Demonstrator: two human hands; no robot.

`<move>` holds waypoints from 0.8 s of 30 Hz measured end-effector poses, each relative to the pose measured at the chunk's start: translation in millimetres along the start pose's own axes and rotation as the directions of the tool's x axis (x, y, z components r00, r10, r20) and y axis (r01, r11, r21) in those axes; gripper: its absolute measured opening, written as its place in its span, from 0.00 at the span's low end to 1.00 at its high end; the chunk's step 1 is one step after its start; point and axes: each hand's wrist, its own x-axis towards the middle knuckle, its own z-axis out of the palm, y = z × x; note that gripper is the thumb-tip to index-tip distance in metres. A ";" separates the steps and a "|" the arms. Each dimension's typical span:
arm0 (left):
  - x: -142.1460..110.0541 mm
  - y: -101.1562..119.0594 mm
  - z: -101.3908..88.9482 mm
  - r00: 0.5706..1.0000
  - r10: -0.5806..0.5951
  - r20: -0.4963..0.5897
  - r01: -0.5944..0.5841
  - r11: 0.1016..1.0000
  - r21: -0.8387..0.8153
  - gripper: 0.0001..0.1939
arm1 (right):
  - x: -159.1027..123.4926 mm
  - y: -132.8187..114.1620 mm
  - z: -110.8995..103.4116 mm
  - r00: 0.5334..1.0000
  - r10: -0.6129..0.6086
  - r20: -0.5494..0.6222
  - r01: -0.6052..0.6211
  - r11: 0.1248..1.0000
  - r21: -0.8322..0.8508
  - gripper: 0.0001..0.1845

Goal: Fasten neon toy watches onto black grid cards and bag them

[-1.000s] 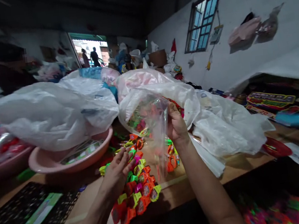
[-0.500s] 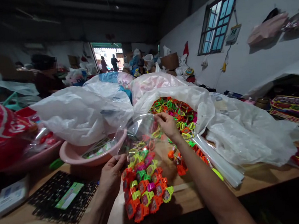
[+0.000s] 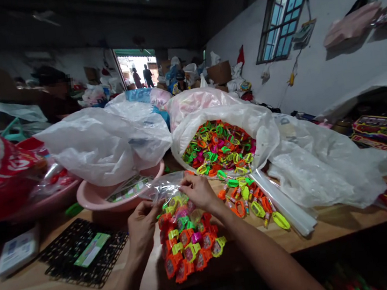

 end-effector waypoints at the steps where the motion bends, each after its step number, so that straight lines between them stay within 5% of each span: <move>1: 0.8 -2.6 -6.9 0.997 0.063 -0.046 -0.058 0.993 0.106 0.27 | 3.3 1.2 -3.0 0.999 0.044 -0.016 -0.043 0.999 0.023 0.04; 3: 0.9 -3.8 -17.1 0.939 0.306 -0.156 -0.239 0.908 0.344 0.26 | 7.1 0.6 -4.9 0.994 0.110 -0.004 -0.110 0.992 0.066 0.04; 5: 0.0 1.0 -19.3 0.772 0.613 -0.170 -0.433 0.702 0.565 0.27 | 7.0 -2.9 0.7 0.993 0.113 0.035 -0.115 0.991 0.061 0.04; 7: 1.6 8.9 -14.6 0.604 0.797 -0.018 -0.563 0.443 0.698 0.31 | 4.6 -7.2 11.5 0.998 0.014 0.059 -0.013 1.000 -0.024 0.05; 8: 4.7 12.7 -11.2 0.566 0.819 0.096 -0.603 0.332 0.725 0.32 | 3.3 -9.0 17.4 0.996 -0.064 0.060 0.069 0.994 -0.089 0.06; 10: 16.0 18.0 -5.3 0.561 0.777 0.285 -0.640 0.189 0.744 0.29 | 1.6 -11.0 28.5 0.976 -0.207 0.066 0.217 0.951 -0.220 0.09; 14: 44.1 20.5 2.3 0.619 0.686 0.383 -0.642 0.162 0.749 0.12 | 3.5 -8.2 44.9 0.942 -0.334 0.031 0.313 0.842 -0.439 0.08; 16: 50.1 22.9 7.1 0.561 0.745 0.361 -0.674 0.158 0.722 0.11 | 7.7 -3.2 49.7 0.929 -0.369 -0.015 0.300 0.779 -0.550 0.06; 19: 48.7 27.6 9.8 0.397 0.883 0.249 -0.723 0.134 0.678 0.10 | 17.9 10.8 46.1 0.898 -0.431 -0.090 0.273 0.705 -0.654 0.10; 21: 48.0 24.9 1.7 0.327 0.931 0.163 -0.724 0.136 0.677 0.09 | 25.4 24.8 34.1 0.867 -0.471 -0.162 0.259 0.703 -0.662 0.13; 23: 51.1 12.9 -14.6 0.334 0.937 0.096 -0.710 0.184 0.679 0.09 | 30.8 42.3 17.7 0.840 -0.477 -0.258 0.229 0.744 -0.628 0.14; 24: 53.7 3.7 -24.1 0.370 0.927 0.062 -0.700 0.234 0.675 0.09 | 32.4 51.9 10.0 0.833 -0.454 -0.317 0.204 0.784 -0.587 0.12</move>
